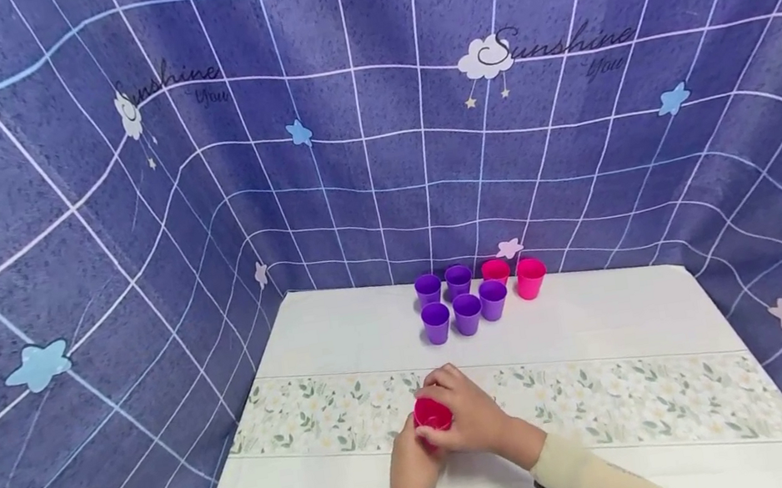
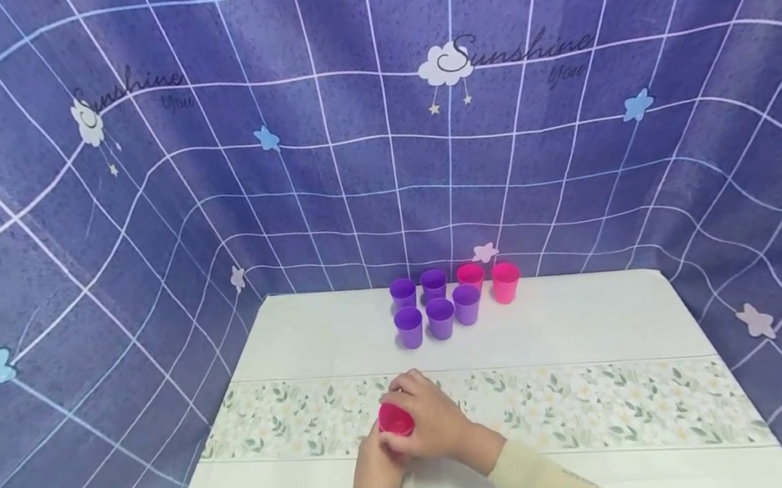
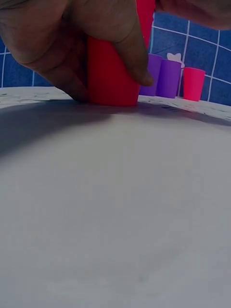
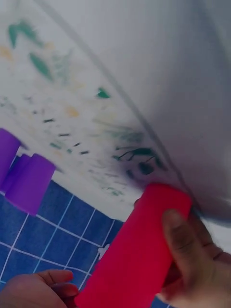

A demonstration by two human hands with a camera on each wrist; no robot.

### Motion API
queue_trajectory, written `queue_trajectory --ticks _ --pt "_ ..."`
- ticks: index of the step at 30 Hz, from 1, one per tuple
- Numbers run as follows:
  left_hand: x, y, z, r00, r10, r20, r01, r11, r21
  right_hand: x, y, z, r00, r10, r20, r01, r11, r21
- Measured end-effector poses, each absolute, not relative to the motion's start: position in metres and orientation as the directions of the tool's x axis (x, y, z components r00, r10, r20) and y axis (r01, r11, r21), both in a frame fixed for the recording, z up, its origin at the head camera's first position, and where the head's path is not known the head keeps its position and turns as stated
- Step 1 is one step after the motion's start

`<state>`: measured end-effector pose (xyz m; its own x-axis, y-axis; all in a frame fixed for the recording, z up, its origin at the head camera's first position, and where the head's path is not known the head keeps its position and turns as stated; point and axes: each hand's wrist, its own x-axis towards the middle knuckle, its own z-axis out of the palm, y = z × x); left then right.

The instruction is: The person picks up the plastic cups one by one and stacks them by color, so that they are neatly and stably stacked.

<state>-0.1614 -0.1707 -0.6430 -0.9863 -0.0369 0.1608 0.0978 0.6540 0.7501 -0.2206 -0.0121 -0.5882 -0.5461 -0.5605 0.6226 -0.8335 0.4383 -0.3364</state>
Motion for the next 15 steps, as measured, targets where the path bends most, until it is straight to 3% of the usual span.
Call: queue_trajectory --ticks 7,15 --pt "-0.16 -0.172 -0.643 -0.974 -0.023 0.224 0.158 0.637 0.754 -0.217 -0.015 -0.595 -0.614 -0.539 0.577 -0.787 0.475 -0.393" --pt "-0.162 -0.169 -0.628 -0.963 -0.095 0.253 0.146 0.604 0.783 -0.216 -0.014 -0.596 -0.707 -0.491 0.509 -0.707 0.469 -0.529"
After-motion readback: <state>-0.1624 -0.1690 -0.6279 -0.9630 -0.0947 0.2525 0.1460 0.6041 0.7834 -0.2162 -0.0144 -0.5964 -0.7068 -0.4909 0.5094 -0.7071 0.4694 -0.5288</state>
